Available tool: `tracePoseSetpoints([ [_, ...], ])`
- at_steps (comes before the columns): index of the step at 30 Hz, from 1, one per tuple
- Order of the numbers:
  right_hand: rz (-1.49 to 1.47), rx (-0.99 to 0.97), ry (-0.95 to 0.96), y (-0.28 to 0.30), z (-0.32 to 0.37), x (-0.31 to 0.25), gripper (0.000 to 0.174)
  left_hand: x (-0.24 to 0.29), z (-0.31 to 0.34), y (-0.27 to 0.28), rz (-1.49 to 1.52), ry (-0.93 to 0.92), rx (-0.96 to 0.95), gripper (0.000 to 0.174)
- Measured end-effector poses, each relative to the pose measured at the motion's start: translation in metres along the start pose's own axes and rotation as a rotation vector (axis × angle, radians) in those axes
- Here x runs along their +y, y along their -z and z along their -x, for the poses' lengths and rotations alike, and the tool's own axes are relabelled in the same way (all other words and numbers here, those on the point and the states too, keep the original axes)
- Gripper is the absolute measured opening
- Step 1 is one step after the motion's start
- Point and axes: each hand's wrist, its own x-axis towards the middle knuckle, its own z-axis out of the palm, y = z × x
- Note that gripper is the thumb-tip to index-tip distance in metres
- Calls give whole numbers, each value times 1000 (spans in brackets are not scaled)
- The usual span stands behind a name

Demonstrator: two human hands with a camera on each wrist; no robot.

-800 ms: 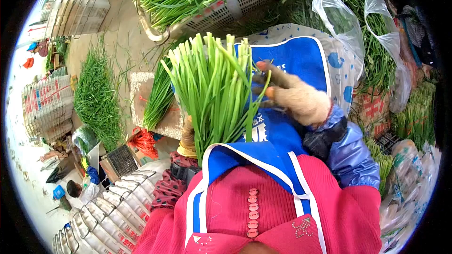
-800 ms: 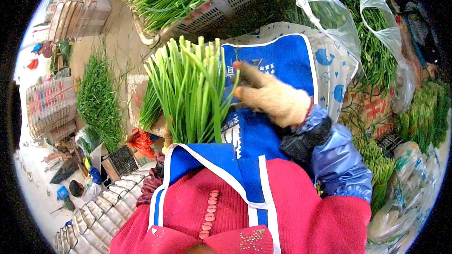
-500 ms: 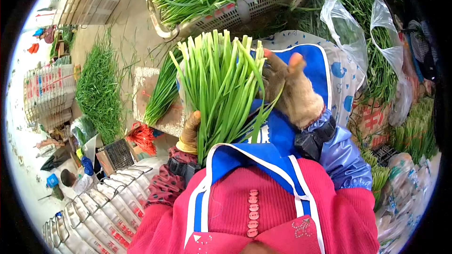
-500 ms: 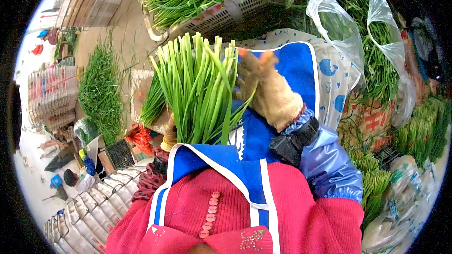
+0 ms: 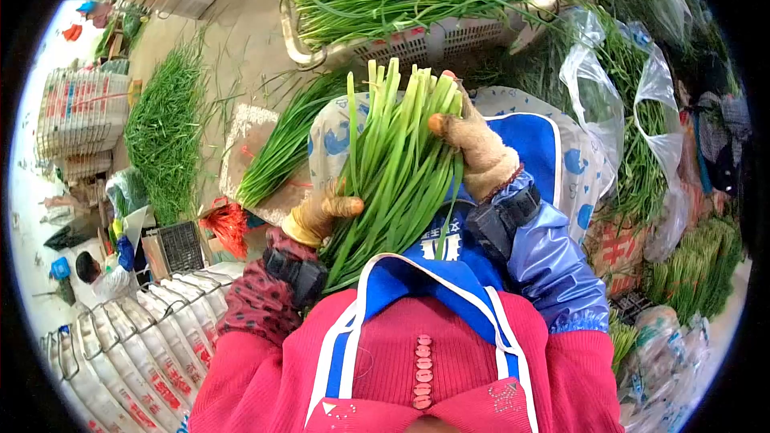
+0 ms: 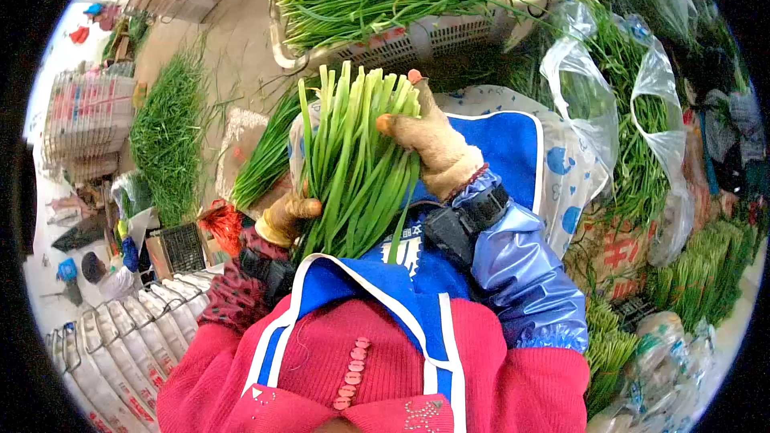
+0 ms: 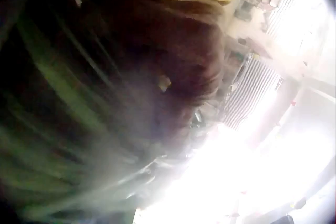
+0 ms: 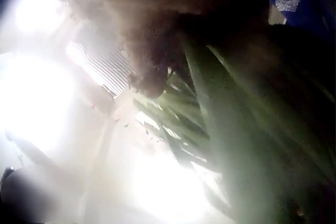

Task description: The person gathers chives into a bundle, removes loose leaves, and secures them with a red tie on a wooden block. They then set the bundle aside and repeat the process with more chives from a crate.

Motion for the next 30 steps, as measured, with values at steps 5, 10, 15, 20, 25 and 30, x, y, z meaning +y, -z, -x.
tracePoseSetpoints([
  [5, -82, -268, -42, 13, -6, -2, 103, -15, -9, 44, 156, 135, -173, 93],
  [10, 193, -285, -77, 7, 10, -32, 99, -8, -32, 24, -145, -141, -176, 98],
  [15, 363, -181, -42, 19, 20, -29, 94, 29, -9, -12, -610, -113, -40, 86],
  [20, 242, -197, -88, 26, 16, -27, 83, 39, -13, -27, -155, -62, -167, 81],
  [25, 164, -207, 15, 10, 17, -24, 88, 37, -33, -50, -328, -117, -128, 67],
  [30, 116, -202, 62, 0, 20, -23, 107, 37, -47, -42, -804, -224, -107, 53],
])
